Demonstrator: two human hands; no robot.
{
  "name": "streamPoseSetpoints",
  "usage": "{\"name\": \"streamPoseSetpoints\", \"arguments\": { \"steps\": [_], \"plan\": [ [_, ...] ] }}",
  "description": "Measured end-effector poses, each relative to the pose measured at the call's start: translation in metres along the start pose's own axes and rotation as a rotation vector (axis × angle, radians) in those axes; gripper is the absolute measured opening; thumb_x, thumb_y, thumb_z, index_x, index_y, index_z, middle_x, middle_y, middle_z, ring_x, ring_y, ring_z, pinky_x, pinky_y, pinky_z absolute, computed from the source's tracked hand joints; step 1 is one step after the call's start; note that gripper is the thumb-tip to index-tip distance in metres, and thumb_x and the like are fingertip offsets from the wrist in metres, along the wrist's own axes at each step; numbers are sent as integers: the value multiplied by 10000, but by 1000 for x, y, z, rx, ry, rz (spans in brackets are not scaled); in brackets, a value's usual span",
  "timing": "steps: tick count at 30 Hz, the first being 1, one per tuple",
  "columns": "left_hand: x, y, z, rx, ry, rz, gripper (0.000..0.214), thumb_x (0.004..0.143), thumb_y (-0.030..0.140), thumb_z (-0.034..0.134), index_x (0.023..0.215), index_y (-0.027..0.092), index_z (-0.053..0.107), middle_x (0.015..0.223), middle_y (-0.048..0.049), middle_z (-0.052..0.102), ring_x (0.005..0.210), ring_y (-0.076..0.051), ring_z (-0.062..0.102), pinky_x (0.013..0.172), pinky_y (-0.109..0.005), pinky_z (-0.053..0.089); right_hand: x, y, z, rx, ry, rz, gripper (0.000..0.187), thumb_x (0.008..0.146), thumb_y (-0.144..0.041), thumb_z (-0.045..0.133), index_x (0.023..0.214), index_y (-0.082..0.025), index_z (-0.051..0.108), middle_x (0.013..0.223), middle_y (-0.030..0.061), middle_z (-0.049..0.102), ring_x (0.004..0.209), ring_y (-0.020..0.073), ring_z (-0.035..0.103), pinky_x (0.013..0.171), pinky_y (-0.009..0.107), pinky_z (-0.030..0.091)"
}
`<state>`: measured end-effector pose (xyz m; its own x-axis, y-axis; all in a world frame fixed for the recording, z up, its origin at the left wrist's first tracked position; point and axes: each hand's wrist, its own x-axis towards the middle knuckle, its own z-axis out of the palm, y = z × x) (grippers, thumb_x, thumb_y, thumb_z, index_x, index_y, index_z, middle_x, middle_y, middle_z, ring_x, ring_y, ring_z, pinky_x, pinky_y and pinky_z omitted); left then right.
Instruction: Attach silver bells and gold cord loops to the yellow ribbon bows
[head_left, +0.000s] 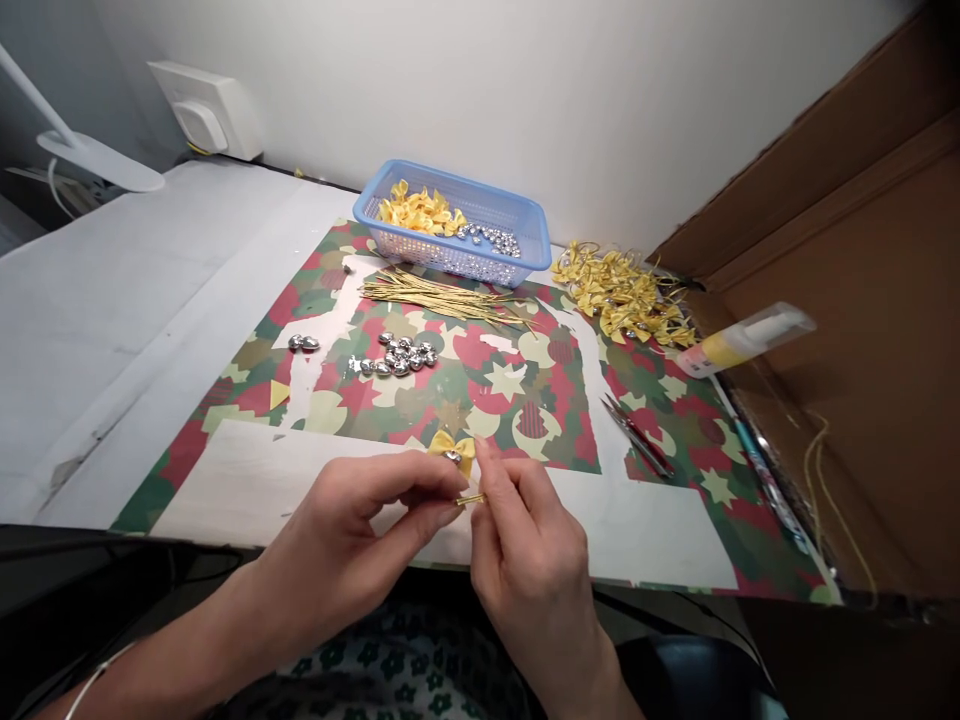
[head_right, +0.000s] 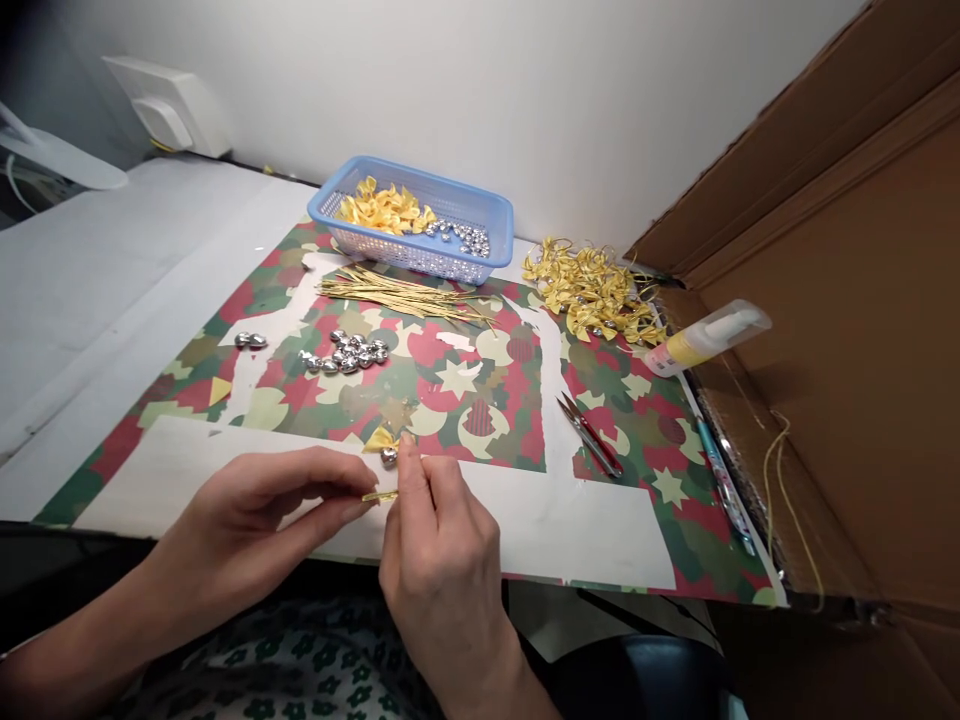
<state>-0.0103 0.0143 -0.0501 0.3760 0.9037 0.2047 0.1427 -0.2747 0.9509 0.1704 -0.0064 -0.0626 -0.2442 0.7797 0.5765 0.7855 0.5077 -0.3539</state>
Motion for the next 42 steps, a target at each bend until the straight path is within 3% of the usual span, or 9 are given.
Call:
{"name": "streamPoseSetpoints", "arguments": {
  "steps": [5,9,14,17,21,24,31,34,42],
  "plan": [
    [-1,-3,0,132,6,194,332,946,-24,599,1126,251,652,963,35,757,807,-93,708,787,-179,561,-1,-1,1,2,-11,3,595,957,2,487,1534,-139,449,859,86,631,732,204,673,619,299,606],
    [0,-2,-2,169,9,232,320,935,-40,584,1088,230,665,935,14,756,783,-106,707,768,-191,570,-2,-1,-3,157,-49,68,558,955,9,481,1485,-164,513,936,100,645,835,209,684,712,314,616],
    [3,3,-2,-17,73,15,269,929,39,655,998,280,753,922,55,813,807,-109,757,775,-153,597,2,-2,-13,528,-150,228,436,965,-52,536,1373,-192,596,1096,87,695,876,153,684,735,237,588],
    [4,5,-1,-155,83,-163,207,931,119,698,954,298,800,931,60,830,834,-115,770,785,-139,605,4,-4,-14,631,-108,312,313,966,-79,579,1227,-225,672,1002,29,727,842,129,688,726,215,565],
    [4,7,-3,-207,39,-302,114,939,213,717,914,267,814,883,34,818,798,-130,751,755,-159,610,8,-4,-12,591,-48,346,153,972,-94,604,997,-210,700,877,3,710,784,122,667,706,227,526],
    [4,6,-5,-198,-23,-334,125,962,248,690,920,238,807,898,11,815,803,-148,746,756,-197,617,10,-2,-11,559,-96,323,157,994,-98,567,948,-192,684,864,15,688,775,130,634,688,245,501],
    [1,0,-6,17,37,-145,162,950,136,646,1012,231,761,962,-4,814,852,-172,756,766,-242,608,12,-1,-12,483,-128,280,187,1012,-83,513,928,-179,650,815,14,646,732,133,589,653,247,469],
    [0,0,-8,62,21,-139,162,957,142,634,1049,231,733,971,-10,812,850,-173,753,717,-233,602,13,-2,-13,407,-126,250,202,1010,-72,495,893,-181,618,785,11,620,709,136,570,631,244,454],
    [1,6,-10,132,-61,-135,99,960,184,636,927,189,730,858,-7,802,761,-165,744,699,-239,585,11,-5,-20,260,-209,213,233,1003,-68,456,842,-193,568,778,22,583,719,163,539,639,279,426]
  ]
}}
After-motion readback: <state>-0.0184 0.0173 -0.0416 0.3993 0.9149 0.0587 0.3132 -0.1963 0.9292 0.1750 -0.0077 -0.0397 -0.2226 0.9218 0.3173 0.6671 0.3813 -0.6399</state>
